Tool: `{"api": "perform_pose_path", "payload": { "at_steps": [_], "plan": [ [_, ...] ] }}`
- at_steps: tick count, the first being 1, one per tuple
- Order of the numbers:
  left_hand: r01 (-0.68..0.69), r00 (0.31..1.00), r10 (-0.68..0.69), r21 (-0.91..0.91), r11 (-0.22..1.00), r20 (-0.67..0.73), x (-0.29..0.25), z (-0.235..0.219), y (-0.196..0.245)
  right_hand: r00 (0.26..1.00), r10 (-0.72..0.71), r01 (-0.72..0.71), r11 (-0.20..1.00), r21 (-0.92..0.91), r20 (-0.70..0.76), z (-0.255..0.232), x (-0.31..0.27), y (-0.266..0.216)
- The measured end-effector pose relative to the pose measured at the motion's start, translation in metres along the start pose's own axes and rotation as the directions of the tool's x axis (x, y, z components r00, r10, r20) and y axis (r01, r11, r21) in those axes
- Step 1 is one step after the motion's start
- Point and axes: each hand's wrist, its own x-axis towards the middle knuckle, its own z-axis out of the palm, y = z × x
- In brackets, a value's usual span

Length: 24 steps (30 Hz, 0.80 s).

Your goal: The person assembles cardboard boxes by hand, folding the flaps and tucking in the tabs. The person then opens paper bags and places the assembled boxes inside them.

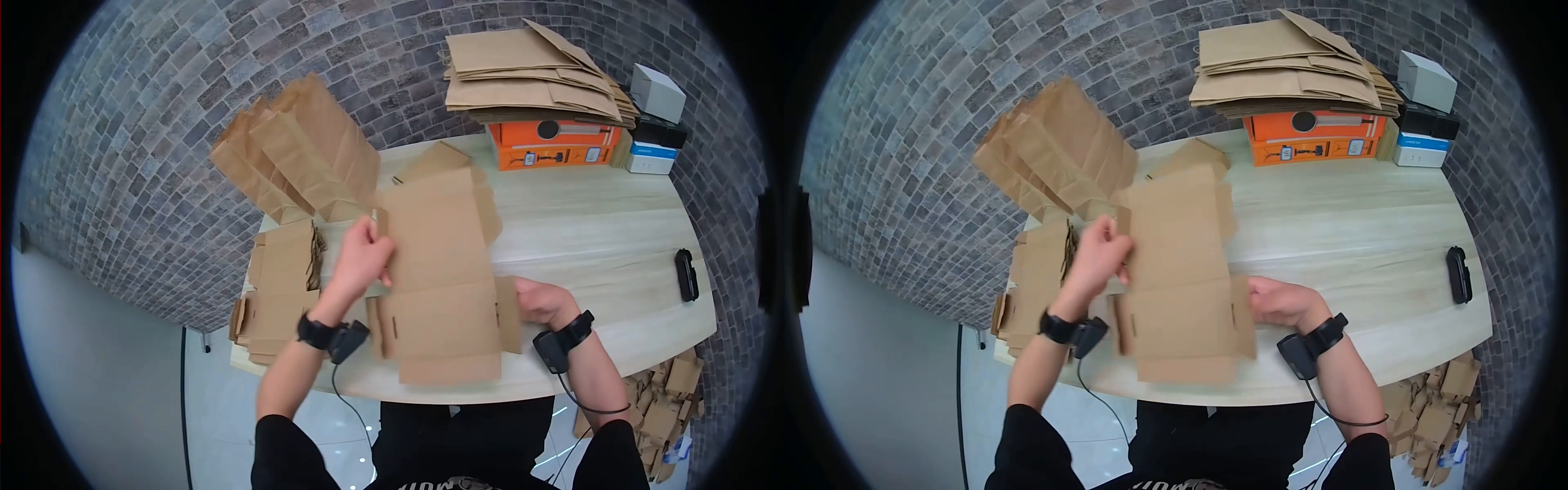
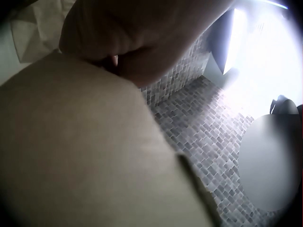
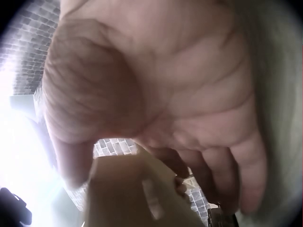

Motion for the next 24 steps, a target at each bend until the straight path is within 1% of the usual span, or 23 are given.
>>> {"api": "perform_pose_path", "payload": {
  "at_steps": [1, 2, 3, 4, 5, 6, 7, 8, 9, 10, 11, 12, 13, 14, 16, 17, 19, 20, 22, 23, 24],
  "plan": [
    [-0.01, 1.0, 0.01, 0.057, 0.998, -0.004, 0.006, 0.011, -0.014, 0.994, 0.095, -0.1, 0.987, -0.127, -0.045, -0.005, -0.005, -0.001],
    [-0.018, 1.0, 0.02, 0.111, 0.994, -0.009, 0.012, 0.019, -0.025, 0.993, 0.102, -0.109, 0.985, -0.132, -0.058, 0.001, -0.005, -0.008],
    [-0.017, 1.0, 0.018, 0.097, 0.995, -0.006, 0.018, 0.022, -0.033, 0.969, 0.151, -0.179, 0.974, -0.139, -0.195, 0.011, -0.002, -0.015],
    [0.024, 0.999, -0.025, 0.037, 0.999, 0.033, 0.022, 0.023, -0.034, 0.925, 0.195, -0.25, 0.959, -0.135, -0.325, 0.017, 0.0, -0.02],
    [0.068, 0.995, -0.066, -0.021, 0.997, 0.071, 0.025, 0.023, -0.034, 0.921, 0.207, -0.263, 0.955, -0.134, -0.33, 0.011, 0.001, -0.02],
    [0.075, 0.995, -0.073, -0.03, 0.997, 0.068, 0.025, 0.02, -0.034, 0.918, 0.125, -0.183, 0.975, -0.123, -0.377, 0.002, 0.005, -0.017],
    [0.108, 0.99, -0.106, -0.024, 0.994, 0.091, 0.019, 0.016, -0.022, 0.904, 0.04, -0.096, 0.989, -0.11, -0.425, -0.004, 0.007, -0.013],
    [0.141, 0.983, -0.138, -0.014, 0.99, 0.12, 0.016, 0.011, -0.016, 0.902, 0.044, -0.097, 0.99, -0.101, -0.43, -0.005, 0.008, -0.015],
    [0.097, 0.988, -0.102, 0.044, 0.994, 0.116, 0.024, -0.003, -0.037, 0.876, 0.028, -0.084, 0.992, -0.096, -0.482, -0.006, 0.009, -0.019],
    [0.098, 0.987, -0.103, 0.046, 0.994, 0.127, 0.025, -0.007, -0.047, 0.847, 0.007, -0.068, 0.993, -0.095, -0.532, -0.007, 0.009, -0.022],
    [0.139, 0.988, -0.134, -0.062, 0.988, 0.082, 0.025, -0.01, -0.055, 0.842, 0.0, -0.061, 0.994, -0.095, -0.54, -0.01, 0.008, -0.023],
    [0.173, 0.985, -0.169, -0.171, 0.97, 0.04, 0.024, -0.012, -0.063, 0.842, -0.07, 0.009, 0.993, -0.115, -0.535, -0.015, 0.008, -0.024],
    [0.23, 0.966, -0.183, -0.283, 0.931, 0.183, 0.024, -0.014, -0.074, 0.839, -0.136, 0.076, 0.988, -0.134, -0.527, -0.018, 0.009, -0.025],
    [0.232, 0.965, -0.183, -0.281, 0.931, 0.189, 0.018, -0.008, -0.073, 0.836, -0.138, 0.079, 0.988, -0.133, -0.531, -0.017, 0.009, -0.027],
    [0.395, 0.879, -0.16, -0.499, 0.771, 0.45, 0.005, 0.015, -0.072, 0.784, -0.207, 0.157, 0.978, -0.136, -0.585, -0.012, 0.007, -0.031],
    [0.403, 0.876, -0.163, -0.502, 0.765, 0.455, 0.003, 0.023, -0.07, 0.78, -0.202, 0.151, 0.979, -0.134, -0.592, -0.011, 0.007, -0.032],
    [0.356, 0.772, -0.106, -0.288, 0.889, 0.626, 0.001, 0.038, -0.069, 0.737, -0.242, 0.179, 0.97, -0.163, -0.631, -0.009, 0.008, -0.032],
    [0.361, 0.771, -0.104, -0.297, 0.884, 0.628, 0.002, 0.043, -0.071, 0.735, -0.235, 0.169, 0.972, -0.164, -0.636, -0.007, 0.008, -0.033],
    [0.33, 0.78, -0.023, -0.379, 0.864, 0.626, 0.005, 0.049, -0.073, 0.709, -0.271, 0.172, 0.962, -0.213, -0.651, -0.003, 0.009, -0.034],
    [0.335, 0.779, -0.024, -0.384, 0.86, 0.626, 0.003, 0.048, -0.072, 0.708, -0.265, 0.165, 0.963, -0.212, -0.655, -0.003, 0.009, -0.034],
    [0.328, 0.796, -0.01, -0.417, 0.848, 0.605, -0.001, 0.043, -0.067, 0.707, -0.278, 0.163, 0.959, -0.233, -0.65, -0.003, 0.01, -0.034]
  ]
}}
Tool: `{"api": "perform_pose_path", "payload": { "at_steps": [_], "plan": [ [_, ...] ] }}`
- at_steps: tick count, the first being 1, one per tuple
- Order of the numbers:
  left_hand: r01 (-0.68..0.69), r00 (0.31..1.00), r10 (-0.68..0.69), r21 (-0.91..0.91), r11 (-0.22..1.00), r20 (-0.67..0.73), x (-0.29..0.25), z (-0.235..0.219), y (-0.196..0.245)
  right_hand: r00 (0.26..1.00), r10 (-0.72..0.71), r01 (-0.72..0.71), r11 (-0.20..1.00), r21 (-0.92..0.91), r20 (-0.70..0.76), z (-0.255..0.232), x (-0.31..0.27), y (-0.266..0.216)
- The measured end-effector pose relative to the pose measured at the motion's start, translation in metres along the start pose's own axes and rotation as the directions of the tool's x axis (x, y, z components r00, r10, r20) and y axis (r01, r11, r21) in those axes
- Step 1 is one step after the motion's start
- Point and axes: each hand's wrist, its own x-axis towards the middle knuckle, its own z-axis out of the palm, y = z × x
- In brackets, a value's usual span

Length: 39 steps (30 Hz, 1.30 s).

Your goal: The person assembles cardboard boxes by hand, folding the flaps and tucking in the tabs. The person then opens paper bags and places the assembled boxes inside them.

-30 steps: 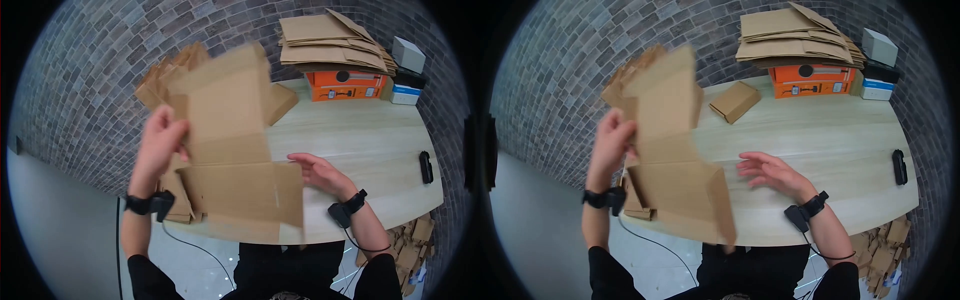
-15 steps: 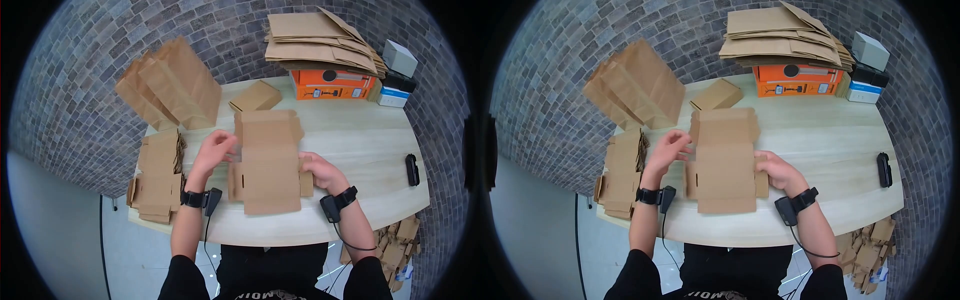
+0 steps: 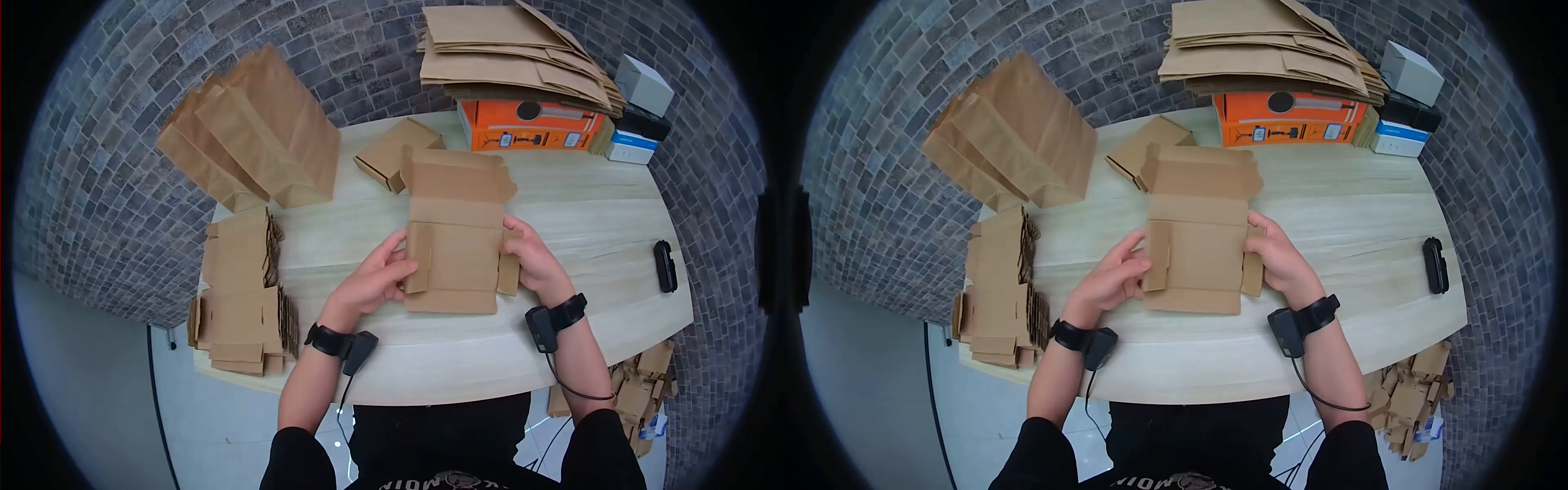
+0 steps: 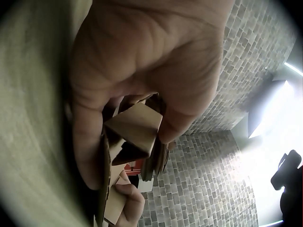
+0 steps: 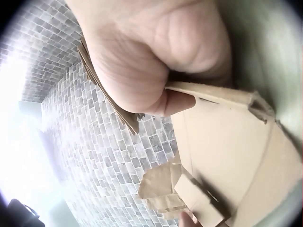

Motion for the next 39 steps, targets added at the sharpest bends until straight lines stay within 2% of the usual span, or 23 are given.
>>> {"api": "perform_pose_path", "payload": {
  "at_steps": [2, 4, 5, 7, 8, 10, 11, 13, 17, 20, 22, 26, 28, 29, 31, 32, 34, 35, 37, 39],
  "plan": [
    [-0.019, 1.0, 0.018, -0.027, 0.999, -0.017, -0.001, -0.001, 0.0, 1.0, -0.008, 0.008, 1.0, -0.013, -0.001, 0.002, 0.0, 0.002],
    [-0.126, 0.982, 0.158, 0.267, 0.955, -0.104, 0.005, -0.002, -0.01, 1.0, -0.008, 0.007, 0.999, -0.051, -0.022, 0.007, 0.0, 0.002],
    [-0.124, 0.981, 0.157, 0.261, 0.957, -0.109, 0.007, -0.005, -0.012, 1.0, 0.0, -0.001, 0.999, -0.054, -0.02, 0.006, 0.001, 0.003],
    [0.08, 0.985, -0.048, 0.196, 0.977, -0.163, 0.008, -0.007, -0.01, 0.998, -0.057, 0.058, 0.997, -0.053, 0.012, 0.003, 0.001, 0.005],
    [0.079, 0.985, -0.047, 0.192, 0.978, -0.168, 0.006, -0.004, -0.008, 0.998, -0.053, 0.054, 0.997, -0.055, 0.017, 0.004, 0.001, 0.004],
    [0.019, 0.984, -0.027, -0.047, 0.999, -0.176, 0.003, 0.007, -0.002, 0.991, -0.075, 0.067, 0.995, 0.074, 0.111, 0.006, -0.001, 0.0],
    [0.018, 0.984, -0.026, -0.047, 0.999, -0.178, 0.004, 0.008, -0.003, 0.991, -0.074, 0.066, 0.995, 0.074, 0.113, 0.005, -0.001, 0.001],
    [-0.022, 0.975, 0.008, -0.062, 0.998, -0.221, 0.006, 0.008, -0.005, 1.0, 0.027, -0.028, 0.999, -0.042, -0.015, 0.003, -0.003, 0.005],
    [-0.047, 0.953, 0.041, -0.012, 0.999, -0.299, 0.007, 0.009, -0.012, 0.997, 0.074, -0.071, 0.992, -0.105, 0.026, 0.003, -0.005, 0.009],
    [-0.099, 0.95, 0.082, -0.043, 0.994, -0.3, 0.009, 0.004, -0.016, 0.993, 0.102, -0.097, 0.993, -0.073, 0.066, 0.008, -0.01, 0.003],
    [-0.121, 0.956, 0.081, -0.127, 0.984, -0.282, 0.009, 0.004, -0.017, 0.974, 0.19, -0.19, 0.982, -0.017, 0.124, 0.01, -0.012, -0.002],
    [-0.134, 0.966, 0.079, -0.213, 0.968, -0.246, 0.011, 0.013, -0.021, 0.981, 0.189, -0.184, 0.975, -0.123, 0.036, 0.006, -0.004, 0.005],
    [-0.185, 0.956, 0.16, -0.083, 0.979, -0.245, 0.012, 0.017, -0.025, 0.999, -0.042, 0.04, 0.984, -0.176, -0.008, 0.015, -0.001, 0.016],
    [-0.184, 0.956, 0.159, -0.084, 0.979, -0.247, 0.012, 0.018, -0.027, 0.999, -0.04, 0.038, 0.984, -0.176, -0.008, 0.018, 0.0, 0.018],
    [-0.27, 0.931, 0.304, 0.18, 0.946, -0.203, 0.014, 0.017, -0.031, 0.989, -0.146, 0.131, 0.935, -0.329, -0.02, 0.021, 0.0, 0.022],
    [-0.269, 0.931, 0.303, 0.18, 0.946, -0.203, 0.013, 0.018, -0.031, 0.989, -0.145, 0.131, 0.935, -0.329, -0.02, 0.023, -0.001, 0.024],
    [-0.316, 0.902, 0.383, 0.299, 0.9, -0.2, 0.013, 0.021, -0.03, 0.956, -0.295, 0.272, 0.885, -0.377, -0.002, 0.026, -0.002, 0.026],
    [-0.316, 0.902, 0.382, 0.298, 0.901, -0.2, 0.013, 0.019, -0.031, 0.956, -0.294, 0.271, 0.885, -0.378, -0.002, 0.027, -0.002, 0.024],
    [-0.324, 0.914, 0.339, 0.102, 0.941, -0.225, 0.014, 0.014, -0.032, 0.944, -0.329, 0.306, 0.864, -0.4, 0.011, 0.028, -0.004, 0.02],
    [-0.304, 0.926, 0.303, 0.03, 0.952, -0.224, 0.012, 0.013, -0.027, 0.945, -0.328, 0.306, 0.857, -0.414, 0.021, 0.025, -0.001, 0.022]
  ]
}}
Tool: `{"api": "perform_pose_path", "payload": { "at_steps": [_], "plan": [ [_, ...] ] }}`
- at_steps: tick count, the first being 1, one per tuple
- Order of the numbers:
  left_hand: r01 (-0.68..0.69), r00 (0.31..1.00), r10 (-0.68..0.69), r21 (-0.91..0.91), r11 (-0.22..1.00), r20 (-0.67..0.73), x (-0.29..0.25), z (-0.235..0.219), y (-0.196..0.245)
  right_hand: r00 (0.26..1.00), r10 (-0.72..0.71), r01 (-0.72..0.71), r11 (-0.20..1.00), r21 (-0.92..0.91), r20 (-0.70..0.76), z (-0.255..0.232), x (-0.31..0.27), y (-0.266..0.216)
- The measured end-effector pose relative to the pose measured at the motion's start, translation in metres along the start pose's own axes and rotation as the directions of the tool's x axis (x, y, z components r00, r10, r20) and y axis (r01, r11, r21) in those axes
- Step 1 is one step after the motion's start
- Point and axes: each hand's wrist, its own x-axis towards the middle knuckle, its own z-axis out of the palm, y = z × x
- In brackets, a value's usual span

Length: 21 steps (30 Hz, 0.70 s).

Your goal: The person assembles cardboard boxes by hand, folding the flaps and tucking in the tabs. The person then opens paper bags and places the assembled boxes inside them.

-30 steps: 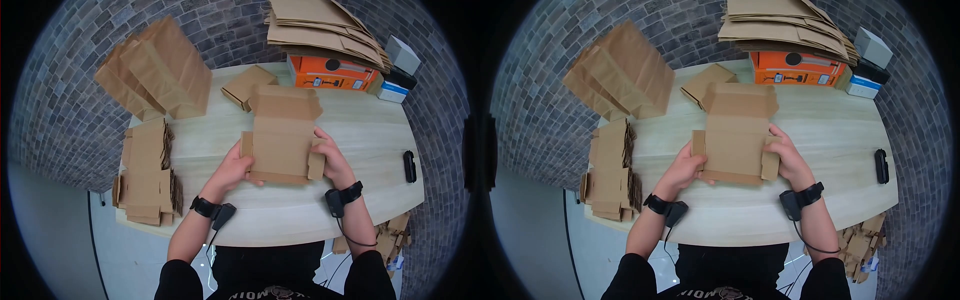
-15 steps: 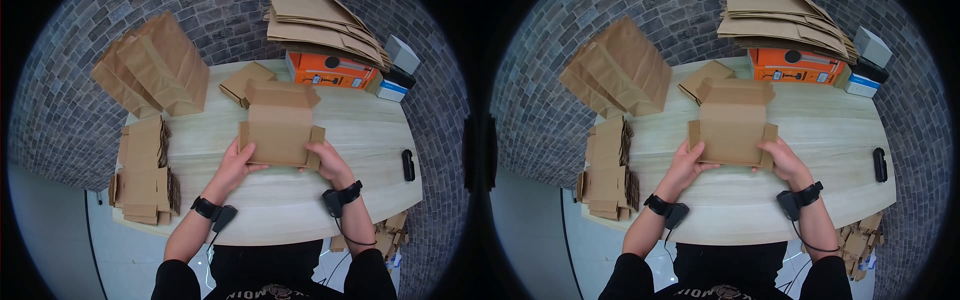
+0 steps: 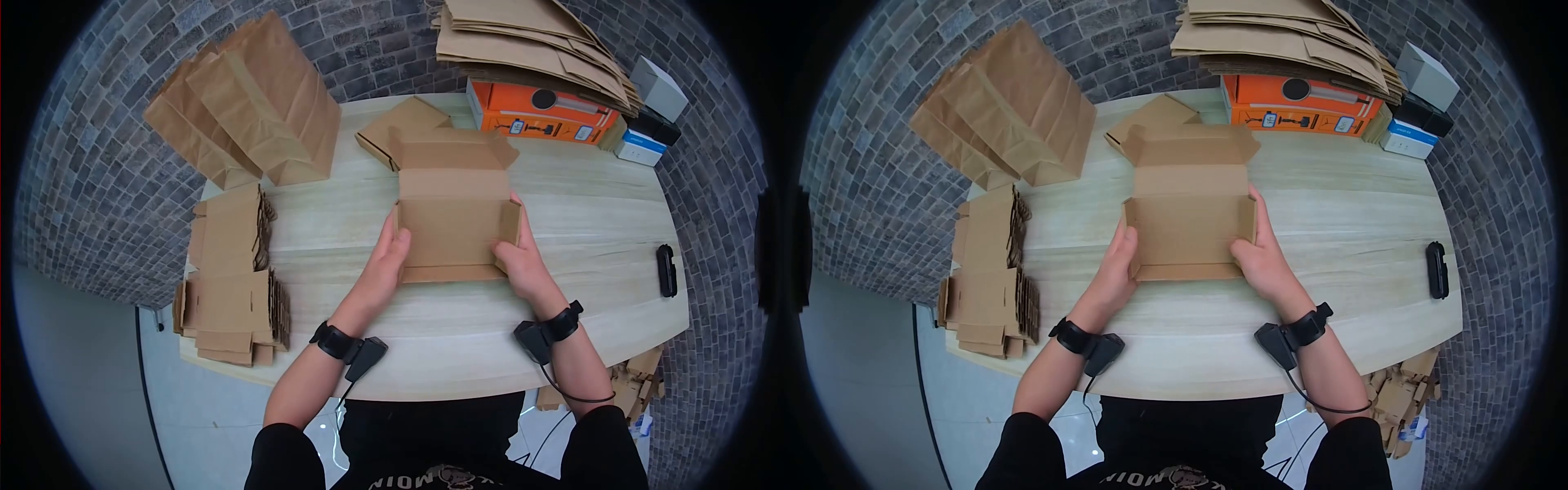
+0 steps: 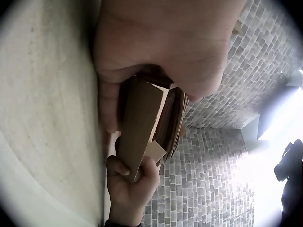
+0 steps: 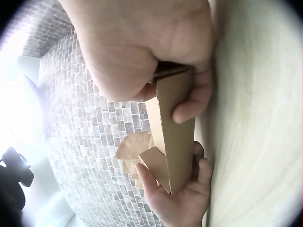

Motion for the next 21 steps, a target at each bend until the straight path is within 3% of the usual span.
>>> {"api": "perform_pose_path", "payload": {
  "at_steps": [2, 4, 7, 11, 13, 14, 16, 17, 19, 20, 21],
  "plan": [
    [0.038, 0.999, -0.037, -0.064, 0.997, 0.004, 0.0, -0.001, 0.006, 1.0, -0.004, 0.004, 1.0, -0.015, 0.01, 0.0, 0.0, -0.001],
    [-0.048, 0.998, 0.042, 0.106, 0.993, 0.055, -0.001, -0.003, 0.011, 0.998, 0.019, -0.014, 0.997, -0.076, 0.062, 0.002, -0.004, -0.005],
    [-0.155, 0.988, 0.154, 0.067, 0.986, 0.025, -0.001, 0.0, 0.013, 0.995, 0.032, -0.02, 0.992, -0.123, 0.096, 0.004, -0.005, -0.001],
    [-0.078, 0.996, 0.078, 0.005, 0.997, -0.037, -0.001, -0.003, 0.002, 0.99, 0.082, -0.072, 0.993, -0.091, 0.115, 0.007, -0.006, -0.015],
    [-0.225, 0.971, 0.233, 0.112, 0.968, -0.058, 0.002, -0.005, -0.004, 0.899, 0.429, -0.436, 0.895, 0.098, 0.084, 0.011, -0.008, -0.032],
    [-0.225, 0.971, 0.232, 0.11, 0.968, -0.056, 0.002, -0.007, -0.003, 0.899, 0.429, -0.436, 0.895, 0.098, 0.081, 0.008, -0.007, -0.023],
    [-0.254, 0.967, 0.24, 0.452, 0.855, 0.091, 0.001, -0.015, 0.002, 0.977, 0.202, -0.207, 0.975, 0.083, 0.069, -0.002, -0.004, 0.01],
    [-0.255, 0.967, 0.239, 0.451, 0.855, 0.091, 0.002, -0.017, 0.003, 0.977, 0.202, -0.207, 0.975, 0.082, 0.068, -0.005, -0.004, 0.017],
    [-0.3, 0.951, 0.276, 0.607, 0.736, 0.135, 0.001, -0.015, 0.007, 0.997, 0.033, -0.046, 0.974, 0.22, 0.066, -0.01, -0.004, 0.024],
    [-0.3, 0.952, 0.275, 0.605, 0.738, 0.137, 0.0, -0.013, 0.011, 0.997, 0.034, -0.039, 0.997, 0.073, 0.072, -0.015, -0.002, 0.021],
    [-0.234, 0.972, 0.207, 0.536, 0.811, 0.112, -0.004, -0.009, 0.016, 0.997, 0.036, -0.04, 0.997, 0.071, 0.069, -0.015, 0.0, 0.019]
  ]
}}
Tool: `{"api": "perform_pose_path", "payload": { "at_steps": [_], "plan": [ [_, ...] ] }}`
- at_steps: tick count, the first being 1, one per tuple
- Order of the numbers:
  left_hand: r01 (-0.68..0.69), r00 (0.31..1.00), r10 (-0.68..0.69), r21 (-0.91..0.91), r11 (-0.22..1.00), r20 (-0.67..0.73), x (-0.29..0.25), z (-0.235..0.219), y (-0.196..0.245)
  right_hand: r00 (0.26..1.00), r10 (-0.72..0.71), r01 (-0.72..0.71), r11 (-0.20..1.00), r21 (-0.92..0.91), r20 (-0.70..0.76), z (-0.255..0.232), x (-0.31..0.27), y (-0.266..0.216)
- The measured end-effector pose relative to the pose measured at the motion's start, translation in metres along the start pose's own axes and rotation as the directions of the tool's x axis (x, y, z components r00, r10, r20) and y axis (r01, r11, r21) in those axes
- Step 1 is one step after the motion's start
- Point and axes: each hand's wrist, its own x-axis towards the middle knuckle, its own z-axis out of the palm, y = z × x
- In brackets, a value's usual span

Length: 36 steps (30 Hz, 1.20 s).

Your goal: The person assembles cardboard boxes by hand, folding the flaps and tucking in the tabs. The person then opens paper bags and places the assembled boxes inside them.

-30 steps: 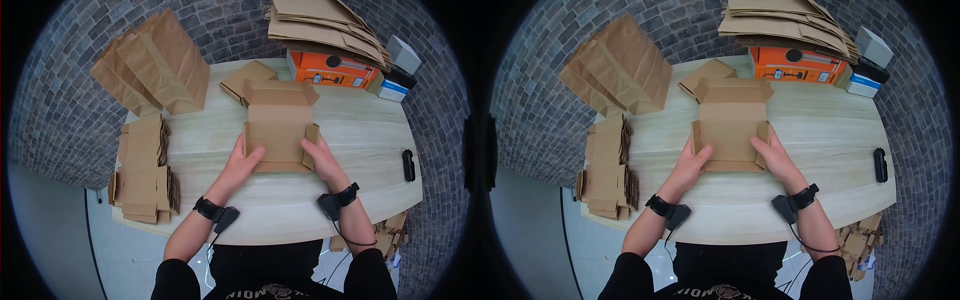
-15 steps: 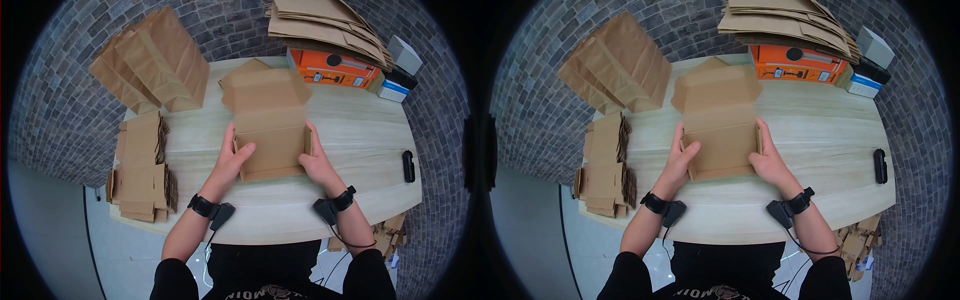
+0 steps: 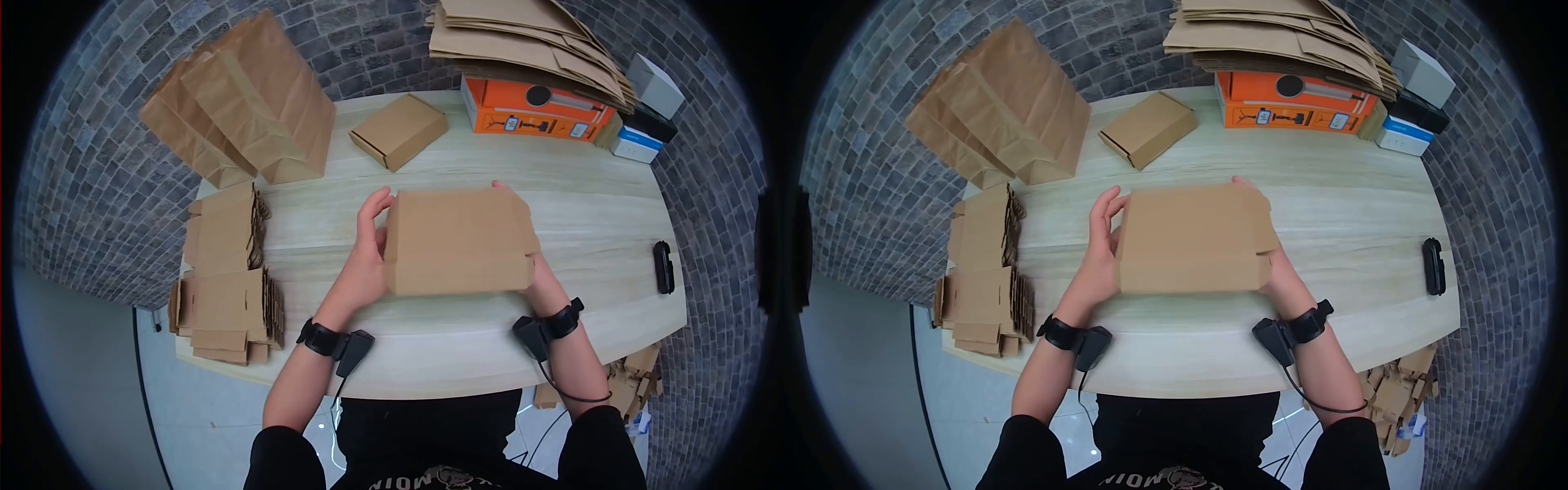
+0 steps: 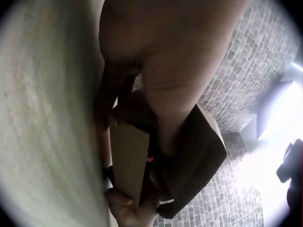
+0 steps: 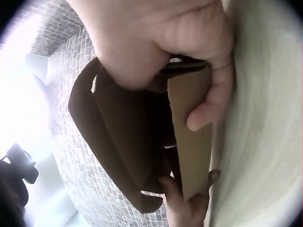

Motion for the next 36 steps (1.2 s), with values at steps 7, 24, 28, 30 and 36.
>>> {"api": "perform_pose_path", "payload": {
  "at_steps": [7, 24, 28, 30, 36],
  "plan": [
    [-0.07, 0.997, 0.07, -0.027, 0.997, 0.017, 0.006, -0.001, -0.021, 0.977, -0.164, 0.128, 0.963, -0.238, -0.134, 0.006, 0.001, -0.025],
    [0.106, 0.992, -0.123, -0.296, 0.949, -0.041, 0.0, -0.011, -0.006, 0.945, -0.308, 0.216, 0.838, -0.501, -0.107, 0.0, 0.001, -0.031],
    [0.12, 0.97, -0.225, -0.617, 0.778, -0.094, -0.001, -0.007, 0.0, 0.981, -0.188, 0.166, 0.933, -0.319, -0.039, 0.001, 0.0, -0.029],
    [0.189, 0.963, -0.268, -0.598, 0.779, -0.044, -0.002, -0.006, 0.0, 0.991, -0.13, 0.128, 0.965, -0.228, 0.005, 0.0, -0.001, -0.03],
    [0.338, 0.931, -0.346, -0.638, 0.692, 0.118, -0.005, -0.003, -0.002, 0.981, 0.07, -0.107, 0.974, 0.201, 0.183, -0.004, 0.0, -0.036]
  ]
}}
